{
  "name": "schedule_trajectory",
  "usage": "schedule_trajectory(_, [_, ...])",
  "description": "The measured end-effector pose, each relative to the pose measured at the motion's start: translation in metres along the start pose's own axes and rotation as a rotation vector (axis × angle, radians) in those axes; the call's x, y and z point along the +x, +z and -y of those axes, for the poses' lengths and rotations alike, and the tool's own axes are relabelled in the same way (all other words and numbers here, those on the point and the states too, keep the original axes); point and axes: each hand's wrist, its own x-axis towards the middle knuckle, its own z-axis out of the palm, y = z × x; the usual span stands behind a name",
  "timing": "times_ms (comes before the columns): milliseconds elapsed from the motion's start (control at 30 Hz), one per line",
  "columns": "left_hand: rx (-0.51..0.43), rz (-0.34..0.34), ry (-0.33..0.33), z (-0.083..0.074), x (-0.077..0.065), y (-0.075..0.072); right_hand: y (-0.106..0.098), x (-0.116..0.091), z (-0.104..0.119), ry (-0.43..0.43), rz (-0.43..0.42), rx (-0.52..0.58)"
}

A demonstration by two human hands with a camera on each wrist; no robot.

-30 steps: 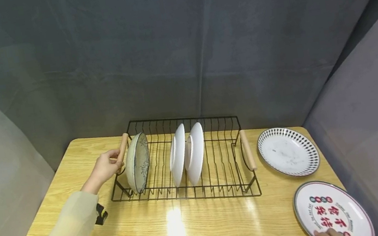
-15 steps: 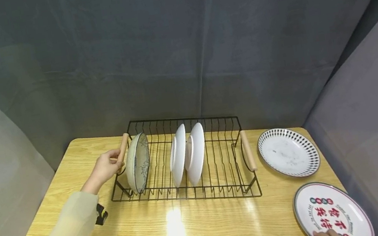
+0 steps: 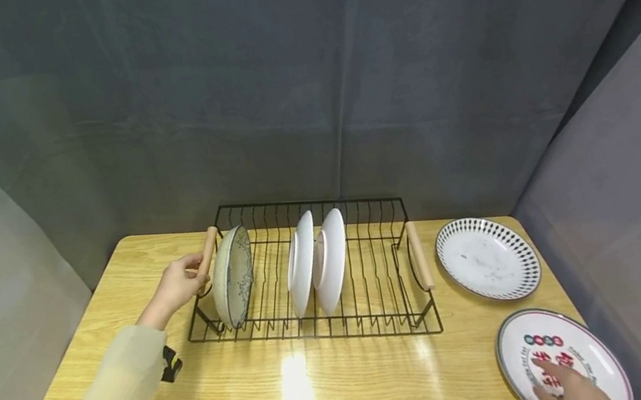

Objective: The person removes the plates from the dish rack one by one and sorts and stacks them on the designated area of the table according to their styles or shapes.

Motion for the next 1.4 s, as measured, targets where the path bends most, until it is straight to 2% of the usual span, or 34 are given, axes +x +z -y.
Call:
schedule_trajectory(100, [-0.001, 0.002, 0.001, 0.000, 0.000, 0.000, -0.020, -0.005, 0.020, -0.051, -0.257, -0.002])
schedule_trajectory(167, [-0.003, -0.001, -0.001, 0.000, 0.000, 0.000, -0.031, -0.004, 0.032, -0.068, -0.367, 0.029])
schedule_trajectory(267, [-0.007, -0.001, 0.001, 0.000, 0.000, 0.000, -0.043, 0.003, 0.047, -0.064, -0.465, 0.104])
schedule_trajectory(433, [-0.016, -0.001, -0.001, 0.000, -0.001, 0.000, -0.056, 0.018, 0.074, -0.105, -0.548, 0.220])
schedule_trajectory(700, [-0.012, 0.001, -0.002, 0.000, 0.000, 0.000, -0.074, 0.042, 0.124, -0.254, -0.529, 0.361])
schedule_trajectory(967, [-0.007, 0.003, -0.004, -0.001, 0.000, 0.000, -0.084, 0.061, 0.169, -0.321, -0.472, 0.499])
schedule_trajectory(1233, [-0.001, 0.002, -0.003, -0.001, 0.000, 0.000, -0.079, 0.076, 0.208, -0.420, -0.422, 0.562])
schedule_trajectory(1400, [0.002, 0.002, -0.002, 0.000, 0.000, 0.000, -0.068, 0.087, 0.230, -0.426, -0.365, 0.624])
